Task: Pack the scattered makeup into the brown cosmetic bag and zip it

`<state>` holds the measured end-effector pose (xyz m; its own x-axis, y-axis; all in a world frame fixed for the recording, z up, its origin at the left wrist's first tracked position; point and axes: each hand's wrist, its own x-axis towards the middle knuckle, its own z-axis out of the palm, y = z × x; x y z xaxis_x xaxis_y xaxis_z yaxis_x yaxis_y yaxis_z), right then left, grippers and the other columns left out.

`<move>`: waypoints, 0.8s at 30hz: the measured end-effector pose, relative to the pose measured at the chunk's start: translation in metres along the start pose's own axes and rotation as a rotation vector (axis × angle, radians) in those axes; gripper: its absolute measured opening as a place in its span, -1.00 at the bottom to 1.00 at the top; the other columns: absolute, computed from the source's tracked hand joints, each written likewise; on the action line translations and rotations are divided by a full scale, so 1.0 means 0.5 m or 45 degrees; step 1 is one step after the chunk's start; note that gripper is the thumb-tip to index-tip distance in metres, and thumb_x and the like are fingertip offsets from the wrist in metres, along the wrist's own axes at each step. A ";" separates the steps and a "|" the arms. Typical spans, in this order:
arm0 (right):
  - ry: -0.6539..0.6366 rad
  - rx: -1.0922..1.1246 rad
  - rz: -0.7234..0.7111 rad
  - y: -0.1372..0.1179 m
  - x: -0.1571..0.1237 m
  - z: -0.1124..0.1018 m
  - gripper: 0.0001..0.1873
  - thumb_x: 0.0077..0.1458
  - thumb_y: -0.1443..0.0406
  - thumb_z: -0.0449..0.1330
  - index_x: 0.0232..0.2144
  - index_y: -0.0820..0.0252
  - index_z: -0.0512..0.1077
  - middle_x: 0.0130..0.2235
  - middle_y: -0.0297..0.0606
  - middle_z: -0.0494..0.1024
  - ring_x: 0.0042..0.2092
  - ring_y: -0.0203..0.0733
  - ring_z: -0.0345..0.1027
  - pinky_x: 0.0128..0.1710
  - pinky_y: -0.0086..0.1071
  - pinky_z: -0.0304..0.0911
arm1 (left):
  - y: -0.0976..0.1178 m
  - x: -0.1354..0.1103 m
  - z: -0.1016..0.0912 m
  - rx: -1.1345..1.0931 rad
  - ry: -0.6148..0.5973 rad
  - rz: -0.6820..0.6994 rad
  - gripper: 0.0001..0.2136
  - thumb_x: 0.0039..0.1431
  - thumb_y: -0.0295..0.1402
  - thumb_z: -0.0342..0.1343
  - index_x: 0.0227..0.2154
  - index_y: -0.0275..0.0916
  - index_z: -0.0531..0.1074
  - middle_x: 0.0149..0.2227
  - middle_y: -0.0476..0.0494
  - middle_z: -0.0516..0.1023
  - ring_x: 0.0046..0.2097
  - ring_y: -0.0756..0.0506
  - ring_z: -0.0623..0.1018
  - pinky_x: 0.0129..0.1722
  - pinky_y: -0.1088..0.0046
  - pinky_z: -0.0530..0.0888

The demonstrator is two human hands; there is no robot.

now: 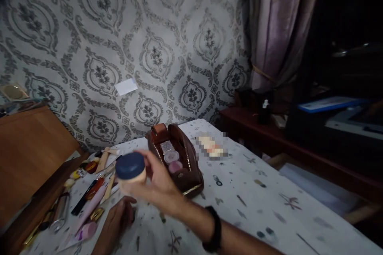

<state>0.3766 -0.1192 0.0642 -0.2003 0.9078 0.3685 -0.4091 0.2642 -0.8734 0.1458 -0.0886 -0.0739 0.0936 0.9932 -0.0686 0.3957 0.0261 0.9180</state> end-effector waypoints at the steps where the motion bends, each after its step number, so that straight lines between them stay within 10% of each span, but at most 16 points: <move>1: 0.051 -0.046 -0.079 -0.026 0.019 -0.010 -0.31 -0.12 0.19 0.43 0.06 0.10 0.30 0.02 -0.20 0.52 0.04 -0.12 0.42 0.08 -0.23 0.27 | 0.003 0.001 0.004 -0.029 -0.023 0.027 -0.33 0.11 0.32 -0.17 -0.27 -0.20 0.51 -0.56 -0.06 0.50 -0.57 -0.06 0.40 -0.59 0.46 0.27; 6: 0.415 -0.316 -0.296 -0.086 0.138 -0.070 -0.43 -0.10 0.20 0.39 -0.05 0.16 0.30 -0.05 -0.24 0.55 -0.05 -0.17 0.47 0.01 -0.28 0.34 | 0.006 0.008 0.012 -0.137 -0.080 0.117 -0.33 0.11 0.31 -0.12 -0.30 -0.28 0.47 -0.58 -0.02 0.45 -0.59 0.03 0.33 -0.58 0.54 0.16; 12: 0.703 -0.817 0.152 -0.029 0.237 -0.132 -0.49 -0.04 0.25 0.37 -0.06 0.21 0.29 -0.15 -0.24 0.57 -0.13 -0.15 0.49 -0.14 -0.32 0.39 | 0.004 0.007 0.016 -0.137 -0.085 0.108 -0.29 0.06 0.36 -0.12 -0.31 -0.29 0.48 -0.59 -0.01 0.42 -0.60 0.02 0.32 -0.61 0.54 0.10; 17: 0.729 -1.129 0.398 0.026 0.270 -0.156 -0.49 -0.16 0.29 0.47 -0.15 0.27 0.41 -0.18 -0.18 0.56 -0.09 -0.03 0.45 -0.10 -0.24 0.37 | 0.014 0.002 0.013 -0.080 -0.127 0.149 -0.30 0.09 0.34 -0.14 -0.33 -0.29 0.49 -0.58 -0.02 0.42 -0.55 0.00 0.36 -0.57 0.50 0.20; 24: 0.638 -1.396 0.670 0.081 0.280 -0.175 -0.69 0.25 0.20 0.21 -0.01 0.24 0.42 -0.02 -0.17 0.50 -0.07 -0.11 0.46 -0.10 -0.15 0.43 | 0.011 0.000 0.013 -0.002 -0.183 0.189 -0.32 0.14 0.32 -0.20 -0.33 -0.25 0.49 -0.58 -0.01 0.40 -0.49 -0.05 0.38 -0.44 0.44 0.33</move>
<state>0.4102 0.0471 0.0526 0.3338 0.9417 -0.0429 0.5941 -0.2455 -0.7660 0.1537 -0.0892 -0.0714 0.2805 0.9598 0.0123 0.3668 -0.1191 0.9226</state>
